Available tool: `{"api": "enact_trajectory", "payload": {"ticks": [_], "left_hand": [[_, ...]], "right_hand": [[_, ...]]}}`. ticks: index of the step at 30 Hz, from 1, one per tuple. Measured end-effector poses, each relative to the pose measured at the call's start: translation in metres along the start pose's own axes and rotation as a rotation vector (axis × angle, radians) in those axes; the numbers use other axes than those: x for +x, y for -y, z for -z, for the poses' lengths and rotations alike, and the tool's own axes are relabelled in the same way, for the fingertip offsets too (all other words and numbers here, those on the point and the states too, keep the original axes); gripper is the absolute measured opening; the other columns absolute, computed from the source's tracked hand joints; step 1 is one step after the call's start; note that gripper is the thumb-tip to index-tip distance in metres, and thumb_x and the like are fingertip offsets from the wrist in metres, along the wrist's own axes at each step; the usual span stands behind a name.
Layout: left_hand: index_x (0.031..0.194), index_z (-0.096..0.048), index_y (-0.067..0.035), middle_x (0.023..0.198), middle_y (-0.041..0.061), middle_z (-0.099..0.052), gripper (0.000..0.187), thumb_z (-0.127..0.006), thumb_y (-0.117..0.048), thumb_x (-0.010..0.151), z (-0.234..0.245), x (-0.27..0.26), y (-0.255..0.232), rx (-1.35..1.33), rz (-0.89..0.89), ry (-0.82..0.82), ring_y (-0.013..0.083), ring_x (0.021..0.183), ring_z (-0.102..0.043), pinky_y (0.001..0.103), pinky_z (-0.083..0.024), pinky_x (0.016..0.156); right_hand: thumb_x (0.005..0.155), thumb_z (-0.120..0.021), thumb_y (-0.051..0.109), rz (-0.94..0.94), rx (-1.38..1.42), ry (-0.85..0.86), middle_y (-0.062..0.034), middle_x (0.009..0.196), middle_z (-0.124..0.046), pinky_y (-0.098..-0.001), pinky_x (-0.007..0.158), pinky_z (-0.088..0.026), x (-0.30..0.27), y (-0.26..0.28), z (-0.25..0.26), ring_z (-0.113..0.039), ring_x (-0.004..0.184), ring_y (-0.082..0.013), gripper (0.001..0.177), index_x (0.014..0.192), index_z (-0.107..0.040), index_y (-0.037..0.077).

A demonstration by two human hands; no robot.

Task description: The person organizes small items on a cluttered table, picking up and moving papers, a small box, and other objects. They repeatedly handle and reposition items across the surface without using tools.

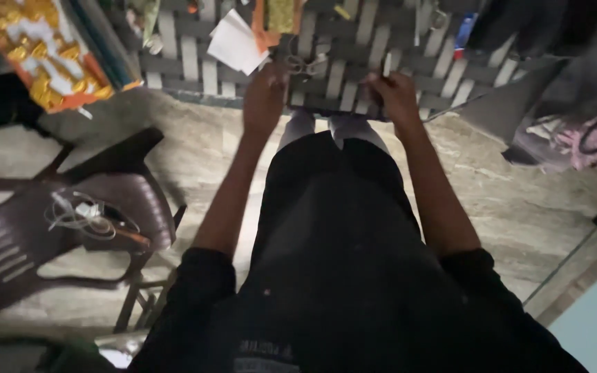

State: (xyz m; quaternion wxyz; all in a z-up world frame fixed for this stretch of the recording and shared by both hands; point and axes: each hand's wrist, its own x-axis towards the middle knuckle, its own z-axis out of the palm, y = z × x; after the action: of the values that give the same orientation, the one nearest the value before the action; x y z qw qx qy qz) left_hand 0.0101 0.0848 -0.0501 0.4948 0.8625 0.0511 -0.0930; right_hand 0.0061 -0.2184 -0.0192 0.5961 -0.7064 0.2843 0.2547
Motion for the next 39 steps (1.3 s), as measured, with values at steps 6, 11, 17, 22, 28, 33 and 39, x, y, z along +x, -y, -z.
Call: {"api": "enact_trajectory", "payload": {"ticks": [6, 11, 17, 22, 28, 33, 39], "left_hand": [[0.116, -0.065, -0.010, 0.109, 0.015, -0.072, 0.019, -0.061, -0.017, 0.098, -0.007, 0.005, 0.021, -0.022, 0.052, 0.226, 0.0344, 0.095, -0.072, 0.044, -0.056, 0.082], [0.116, -0.066, -0.010, 0.113, 0.016, -0.071, 0.017, -0.060, -0.016, 0.102, -0.047, 0.008, 0.002, 0.112, -0.237, 0.140, 0.0396, 0.104, -0.067, 0.049, -0.053, 0.085], [0.114, -0.067, -0.010, 0.107, 0.017, -0.070, 0.023, -0.062, -0.020, 0.094, -0.087, 0.022, -0.035, 0.161, -0.228, 0.120, 0.0403, 0.102, -0.067, 0.051, -0.054, 0.085], [0.113, -0.068, -0.011, 0.104, 0.018, -0.071, 0.024, -0.065, -0.024, 0.093, -0.137, 0.015, -0.050, 0.344, -0.209, 0.514, 0.0429, 0.099, -0.065, 0.057, -0.049, 0.082], [0.113, -0.071, -0.008, 0.098, 0.014, -0.074, 0.028, -0.058, -0.032, 0.108, -0.244, -0.011, -0.077, 0.316, -0.114, 0.664, 0.0300, 0.090, -0.073, 0.044, -0.055, 0.081], [0.123, -0.065, -0.005, 0.096, 0.007, -0.074, 0.027, -0.062, -0.020, 0.101, -0.345, -0.023, -0.185, -0.349, -0.076, 0.798, 0.0141, 0.085, -0.069, 0.031, -0.056, 0.076], [0.119, -0.066, -0.005, 0.093, 0.007, -0.077, 0.025, -0.063, -0.024, 0.104, -0.369, -0.044, -0.337, -0.217, -0.138, 0.803, 0.0128, 0.087, -0.073, 0.029, -0.057, 0.078]], "right_hand": [[0.099, -0.071, 0.007, 0.102, 0.133, -0.012, -0.0057, 0.090, -0.067, -0.0291, 0.073, -0.052, -0.063, 0.012, 0.058, -0.065, 0.082, -0.0148, 0.018, 0.114, -0.071, -0.004], [0.099, -0.062, 0.006, -0.036, 0.547, -0.003, -0.0096, 0.111, -0.071, -0.0311, 0.097, -0.059, -0.106, 0.028, 0.082, -0.071, 0.104, -0.0179, 0.026, 0.124, -0.065, -0.004], [0.108, -0.064, 0.010, 0.018, 0.654, 0.006, -0.0102, 0.110, -0.069, -0.0328, 0.091, -0.057, -0.115, 0.007, 0.114, -0.068, 0.098, -0.0189, 0.023, 0.124, -0.065, -0.006], [0.102, -0.066, 0.012, 0.098, 0.813, 0.070, -0.0110, 0.108, -0.070, -0.0303, 0.091, -0.058, -0.122, 0.003, 0.181, -0.070, 0.096, -0.0191, 0.030, 0.127, -0.065, -0.005], [0.107, -0.067, 0.017, 0.265, 0.586, -0.110, -0.0078, 0.106, -0.068, -0.0318, 0.086, -0.054, -0.122, -0.012, 0.324, -0.065, 0.094, -0.0180, 0.034, 0.127, -0.067, -0.010], [0.101, -0.066, 0.018, 0.229, 0.455, -0.319, -0.0069, 0.108, -0.075, -0.0290, 0.087, -0.054, -0.127, 0.005, 0.439, -0.070, 0.097, -0.0150, 0.034, 0.126, -0.069, -0.004], [0.102, -0.073, 0.007, 0.672, 0.076, -0.451, -0.0085, 0.111, -0.075, -0.0277, 0.094, -0.061, -0.117, 0.091, 0.561, -0.074, 0.102, -0.0138, 0.022, 0.122, -0.070, -0.001]]}}
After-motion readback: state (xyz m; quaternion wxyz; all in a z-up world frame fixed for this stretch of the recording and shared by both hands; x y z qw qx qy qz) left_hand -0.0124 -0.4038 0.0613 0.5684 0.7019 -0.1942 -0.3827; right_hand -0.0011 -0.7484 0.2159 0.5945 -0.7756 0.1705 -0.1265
